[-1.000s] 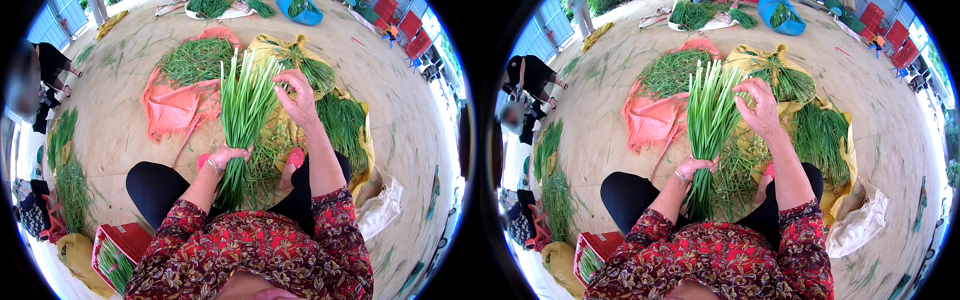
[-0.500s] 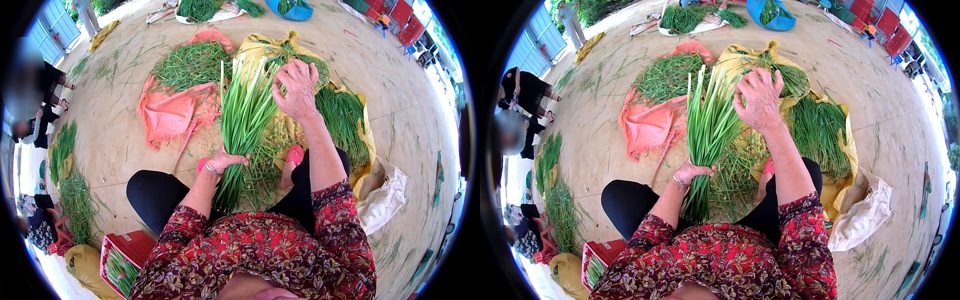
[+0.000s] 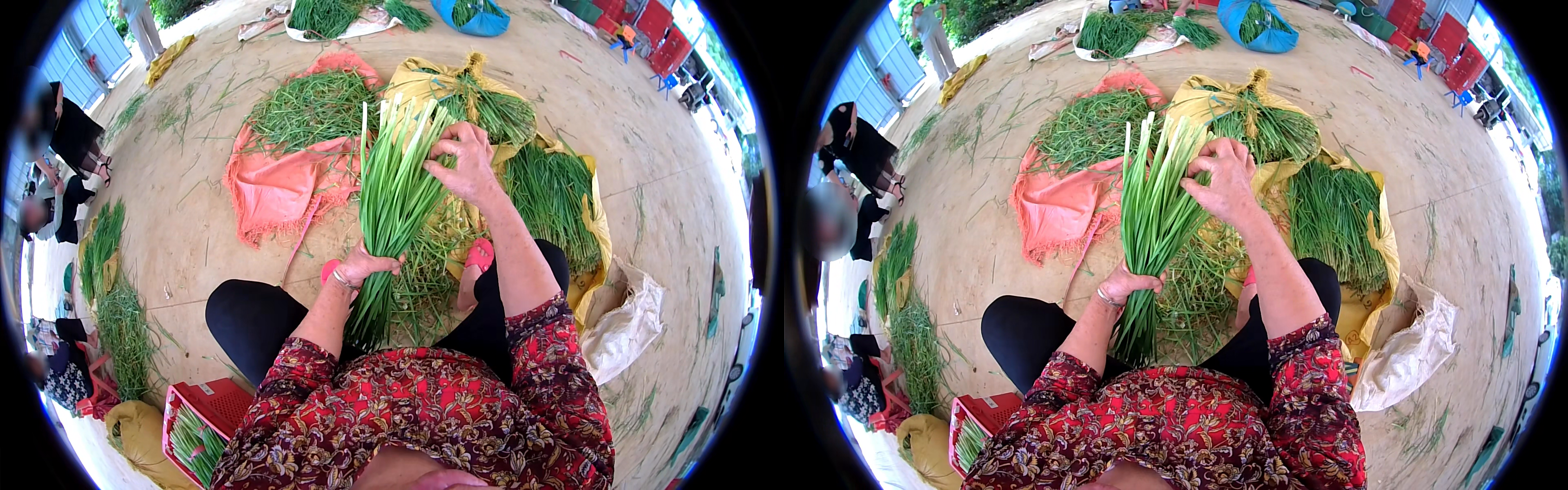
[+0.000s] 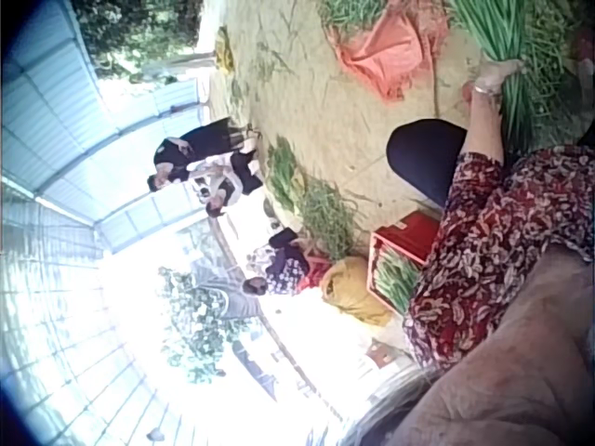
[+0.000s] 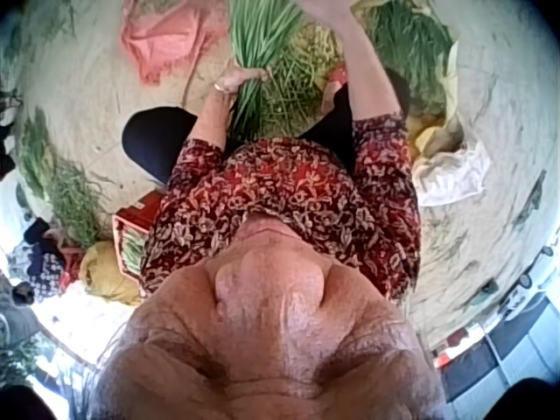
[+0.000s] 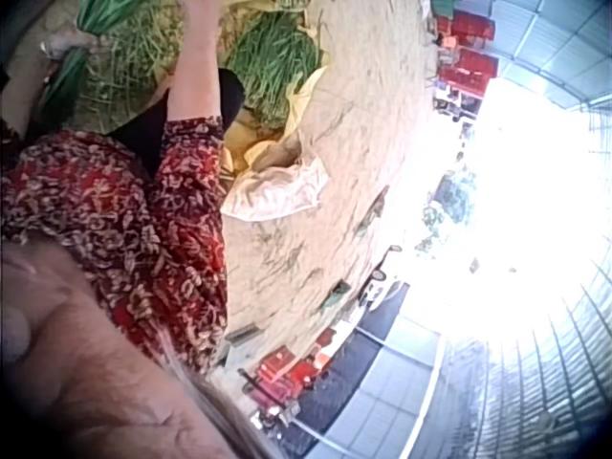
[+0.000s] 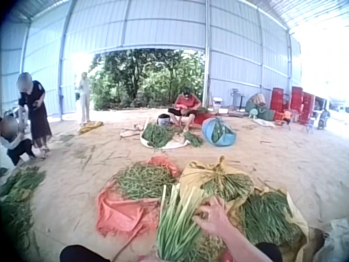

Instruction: The person sorts a bunch of leeks by hand, removing individual stalks from a pile and gathering them into a bundle.

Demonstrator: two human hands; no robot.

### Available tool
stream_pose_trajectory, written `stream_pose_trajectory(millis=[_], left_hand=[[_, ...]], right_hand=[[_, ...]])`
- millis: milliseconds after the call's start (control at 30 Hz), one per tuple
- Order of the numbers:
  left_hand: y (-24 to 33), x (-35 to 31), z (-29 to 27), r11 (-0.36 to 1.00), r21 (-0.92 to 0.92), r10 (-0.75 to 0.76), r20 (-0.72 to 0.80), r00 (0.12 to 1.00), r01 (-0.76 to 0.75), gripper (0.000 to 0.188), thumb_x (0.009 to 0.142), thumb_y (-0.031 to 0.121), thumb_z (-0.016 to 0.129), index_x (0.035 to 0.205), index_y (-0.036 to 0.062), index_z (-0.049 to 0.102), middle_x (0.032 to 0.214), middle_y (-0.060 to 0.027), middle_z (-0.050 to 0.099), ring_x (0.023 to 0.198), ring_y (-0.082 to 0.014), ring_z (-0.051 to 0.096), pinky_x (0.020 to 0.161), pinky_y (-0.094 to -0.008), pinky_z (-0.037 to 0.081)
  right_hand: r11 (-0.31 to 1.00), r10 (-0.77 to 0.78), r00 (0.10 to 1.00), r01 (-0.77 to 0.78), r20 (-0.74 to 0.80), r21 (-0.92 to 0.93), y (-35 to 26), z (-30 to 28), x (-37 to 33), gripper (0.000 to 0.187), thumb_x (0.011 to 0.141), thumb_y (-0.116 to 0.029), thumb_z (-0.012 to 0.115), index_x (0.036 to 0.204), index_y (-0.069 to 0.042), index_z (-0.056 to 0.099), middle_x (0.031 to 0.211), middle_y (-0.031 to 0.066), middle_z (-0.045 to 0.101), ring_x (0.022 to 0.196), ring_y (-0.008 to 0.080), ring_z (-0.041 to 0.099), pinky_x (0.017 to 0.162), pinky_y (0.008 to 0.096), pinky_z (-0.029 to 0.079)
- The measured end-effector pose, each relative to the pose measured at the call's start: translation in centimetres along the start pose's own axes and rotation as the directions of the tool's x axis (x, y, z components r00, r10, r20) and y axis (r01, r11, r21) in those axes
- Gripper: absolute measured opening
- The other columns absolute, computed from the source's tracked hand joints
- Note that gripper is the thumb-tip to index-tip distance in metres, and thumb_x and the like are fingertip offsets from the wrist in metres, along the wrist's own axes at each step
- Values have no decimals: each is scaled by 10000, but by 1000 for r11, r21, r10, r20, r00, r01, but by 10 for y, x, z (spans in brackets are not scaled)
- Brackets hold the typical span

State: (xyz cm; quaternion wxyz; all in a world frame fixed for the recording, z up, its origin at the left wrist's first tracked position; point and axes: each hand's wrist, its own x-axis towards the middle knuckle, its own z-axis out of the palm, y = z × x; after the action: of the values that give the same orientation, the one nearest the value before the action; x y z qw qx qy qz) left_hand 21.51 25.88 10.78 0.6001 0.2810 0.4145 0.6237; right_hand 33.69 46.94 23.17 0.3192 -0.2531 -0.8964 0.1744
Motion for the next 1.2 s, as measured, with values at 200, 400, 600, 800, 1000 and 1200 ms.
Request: stream_pose_trajectory(millis=[200,400,600,800,1000,1200], left_hand=[[5,-3,-2,998,-60,7,18,1000,-6,383,655,-56,721,1013,19,608,786,-93,641,635,-197,604,606,-320,503],[16,-9,-4,999,-34,29,-16,999,-30,305,671,29,752,947,9,623,765,-87,637,626,-187,604,617,-319,502],[7,-3,-25,986,-115,124,18,992,-121,345,689,48,770,996,11,617,796,-82,638,640,-177,614,623,-311,513],[22,-3,-17,991,-86,101,-52,994,-105,378,704,-30,746,1052,17,607,818,-65,641,670,-172,628,617,-300,532],[12,-1,-24,996,53,69,-76,995,-65,533,655,-94,735,1148,46,589,896,-67,658,732,-162,635,637,-305,545],[15,-8,-17,978,205,-27,-10,1000,28,572,663,-65,770,1189,48,574,977,-68,683,807,-166,656,666,-309,547]], right_hand=[[962,137,971,-83,-197,259,22,-2,11,93,749,-186,758,816,-138,716,1000,35,609,1052,232,524,929,406,404],[568,516,744,73,-424,820,43,-75,25,113,954,-119,569,1021,-37,610,861,71,688,678,118,639,637,227,524],[828,419,610,46,-672,559,76,-116,14,156,950,-144,579,1064,-43,616,902,66,692,680,116,656,622,232,527],[932,346,924,-359,162,53,59,-74,-4,180,867,-191,685,966,-41,694,862,56,677,743,132,627,694,298,519],[983,-149,961,170,-231,74,9,-46,19,233,756,-208,749,961,-108,705,1049,61,643,1059,240,570,893,384,450],[977,-154,966,118,-208,-177,13,-22,18,180,736,-142,735,910,-112,701,1051,13,646,1157,264,500,985,457,355]])
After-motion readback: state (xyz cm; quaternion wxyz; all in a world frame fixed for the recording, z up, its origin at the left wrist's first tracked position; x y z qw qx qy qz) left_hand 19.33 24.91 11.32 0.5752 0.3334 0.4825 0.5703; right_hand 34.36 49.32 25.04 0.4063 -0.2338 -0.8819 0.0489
